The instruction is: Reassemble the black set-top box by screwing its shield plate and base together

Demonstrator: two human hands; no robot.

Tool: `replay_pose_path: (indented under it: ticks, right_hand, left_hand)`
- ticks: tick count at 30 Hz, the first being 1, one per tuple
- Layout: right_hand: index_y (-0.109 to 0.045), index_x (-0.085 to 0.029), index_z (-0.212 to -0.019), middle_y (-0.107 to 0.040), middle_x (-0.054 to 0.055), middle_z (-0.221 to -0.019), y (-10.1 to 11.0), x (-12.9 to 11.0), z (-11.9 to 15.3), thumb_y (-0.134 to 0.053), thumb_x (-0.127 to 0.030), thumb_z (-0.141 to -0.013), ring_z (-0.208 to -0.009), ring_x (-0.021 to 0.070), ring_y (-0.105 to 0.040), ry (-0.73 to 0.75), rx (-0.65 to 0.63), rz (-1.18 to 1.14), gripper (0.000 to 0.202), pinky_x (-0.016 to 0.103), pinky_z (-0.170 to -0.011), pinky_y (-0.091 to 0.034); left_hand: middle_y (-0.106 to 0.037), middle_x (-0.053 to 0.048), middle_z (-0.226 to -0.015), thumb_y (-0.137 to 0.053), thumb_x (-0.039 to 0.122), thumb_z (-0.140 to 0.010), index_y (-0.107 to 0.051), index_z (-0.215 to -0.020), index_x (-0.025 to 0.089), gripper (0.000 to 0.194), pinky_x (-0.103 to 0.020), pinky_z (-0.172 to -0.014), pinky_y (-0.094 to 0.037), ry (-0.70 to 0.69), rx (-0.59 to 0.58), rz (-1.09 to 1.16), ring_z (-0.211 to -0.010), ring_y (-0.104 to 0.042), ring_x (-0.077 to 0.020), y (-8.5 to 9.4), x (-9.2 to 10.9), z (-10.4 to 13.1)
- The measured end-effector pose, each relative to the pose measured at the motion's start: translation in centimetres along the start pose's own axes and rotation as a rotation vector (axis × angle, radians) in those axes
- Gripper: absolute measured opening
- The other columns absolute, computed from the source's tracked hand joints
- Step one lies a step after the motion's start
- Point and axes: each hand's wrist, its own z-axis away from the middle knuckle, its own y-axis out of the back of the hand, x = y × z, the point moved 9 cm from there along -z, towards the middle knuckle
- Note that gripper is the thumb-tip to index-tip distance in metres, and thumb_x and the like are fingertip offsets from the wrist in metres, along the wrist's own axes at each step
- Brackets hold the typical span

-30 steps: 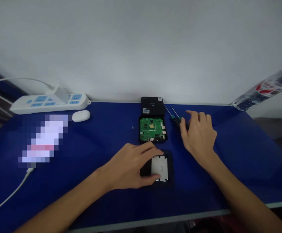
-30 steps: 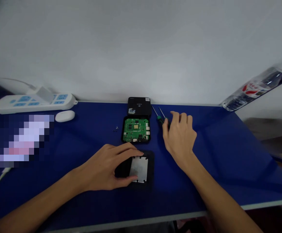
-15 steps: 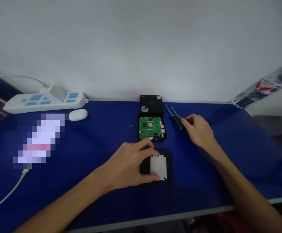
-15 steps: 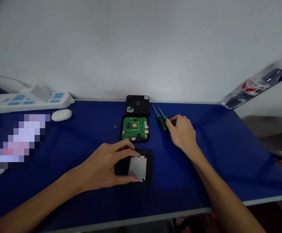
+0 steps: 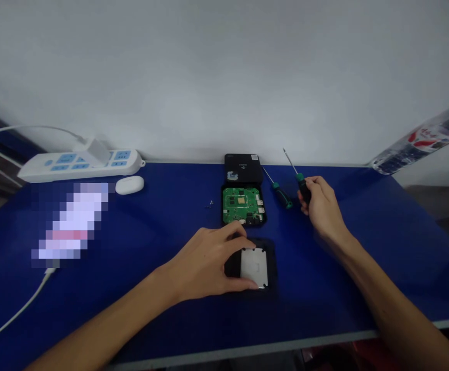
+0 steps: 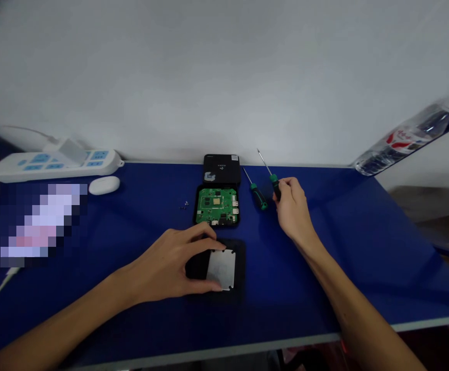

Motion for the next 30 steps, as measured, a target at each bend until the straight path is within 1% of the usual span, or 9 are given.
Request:
replay_pose_path:
  ticks: [3, 6, 11, 16, 21, 23, 25, 28, 30]
  right_hand:
    - [-0.064, -0.025, -0.103, -0.072, 0.005, -0.086, -0.5, -0.9, 0.7, -0.06, -0.065, -0.103, -0.073, 0.026, -0.065, 0.022, -0.008, 0.11, 0.041, 0.036, -0.064, -0.045]
    - [-0.066, -0.022, -0.109, -0.077, 0.009, -0.092, -0.6, -2.2, 1.2, -0.078, -0.067, -0.089, -0.084, 0.0324, -0.071, 0.083, 0.042, 0.307, 0.05, 0.04, -0.073, -0.048]
    - [-0.064, -0.023, -0.094, -0.078, 0.012, -0.091, -1.3, -2.7, 1.5, -0.075, -0.062, -0.091, -0.082, 0.0355, -0.071, 0.145, 0.061, 0.502, 0.04, 0.041, -0.071, -0.044]
    - [-0.064, -0.024, -0.092, -0.078, 0.011, -0.088, -1.2, -2.0, 1.4, -0.073, -0.063, -0.094, -0.078, 0.0355, -0.069, 0.119, 0.083, 0.581, 0.04, 0.038, -0.067, -0.039]
    - [-0.066, -0.024, -0.091, -0.077, 0.01, -0.084, -0.9, -2.6, 1.4, -0.076, -0.065, -0.093, -0.078, 0.0343, -0.069, 0.142, 0.102, 0.508, 0.042, 0.038, -0.069, -0.04]
    - [-0.066, -0.023, -0.09, -0.075, 0.007, -0.079, -0.6, -3.1, 1.6, -0.075, -0.068, -0.093, -0.074, 0.0312, -0.067, 0.162, 0.112, 0.416, 0.045, 0.038, -0.069, -0.041]
    - [-0.064, -0.024, -0.089, -0.07, 0.003, -0.074, -0.3, -3.6, 1.8, -0.07, -0.067, -0.097, -0.068, 0.0264, -0.063, 0.186, 0.112, 0.308, 0.045, 0.036, -0.067, -0.041]
    - [-0.062, -0.024, -0.087, -0.061, -0.001, -0.067, -0.3, -3.9, 2.1, -0.058, -0.057, -0.106, -0.059, 0.0202, -0.054, 0.221, 0.083, 0.15, 0.038, 0.034, -0.06, -0.037]
    - [-0.062, -0.024, -0.088, -0.058, -0.002, -0.066, -0.3, -3.8, 2.0, -0.054, -0.049, -0.108, -0.058, 0.0186, -0.051, 0.238, 0.059, 0.048, 0.033, 0.033, -0.058, -0.036]
  left_hand:
    - [-0.072, -0.005, -0.128, -0.086, 0.062, -0.09, -0.075, -0.134, 0.025, 0.059, -0.038, -0.069, -0.057, -0.002, 0.004, 0.003, -0.085, -0.077, -0.0224, 0.1, 0.1, 0.0]
    - [-0.072, -0.006, -0.129, -0.085, 0.061, -0.09, -0.074, -0.135, 0.025, 0.058, -0.039, -0.069, -0.057, 0.004, -0.001, 0.003, -0.086, -0.077, -0.023, 0.1, 0.1, 0.0]
    - [-0.071, -0.006, -0.132, -0.088, 0.06, -0.087, -0.074, -0.136, 0.025, 0.062, -0.039, -0.07, -0.058, 0.01, 0.001, -0.002, -0.09, -0.078, -0.0243, 0.0, 0.3, 0.1]
    - [-0.072, -0.006, -0.131, -0.093, 0.057, -0.081, -0.073, -0.135, 0.025, 0.066, -0.039, -0.069, -0.057, 0.011, 0.023, -0.031, -0.092, -0.079, -0.0259, 0.0, 0.6, 0.0]
    - [-0.072, -0.007, -0.132, -0.092, 0.053, -0.08, -0.073, -0.133, 0.023, 0.064, -0.04, -0.07, -0.058, 0.027, 0.038, -0.038, -0.093, -0.079, -0.0261, 0.0, 0.8, 0.1]
    - [-0.072, -0.006, -0.13, -0.092, 0.052, -0.08, -0.072, -0.132, 0.023, 0.063, -0.041, -0.07, -0.058, 0.033, 0.048, -0.035, -0.094, -0.079, -0.0262, 0.1, 0.8, 0.1]
    - [-0.072, -0.006, -0.129, -0.092, 0.051, -0.079, -0.072, -0.131, 0.023, 0.062, -0.042, -0.071, -0.059, 0.04, 0.054, -0.033, -0.094, -0.078, -0.0263, 0.1, 0.8, 0.2]
    - [-0.072, -0.005, -0.127, -0.093, 0.05, -0.076, -0.073, -0.128, 0.022, 0.063, -0.043, -0.071, -0.059, 0.053, 0.057, -0.033, -0.093, -0.078, -0.0265, 0.2, 0.8, 0.2]
    - [-0.072, -0.005, -0.127, -0.094, 0.05, -0.074, -0.072, -0.128, 0.022, 0.064, -0.044, -0.071, -0.06, 0.061, 0.06, -0.036, -0.092, -0.079, -0.0265, 0.2, 0.8, 0.2]
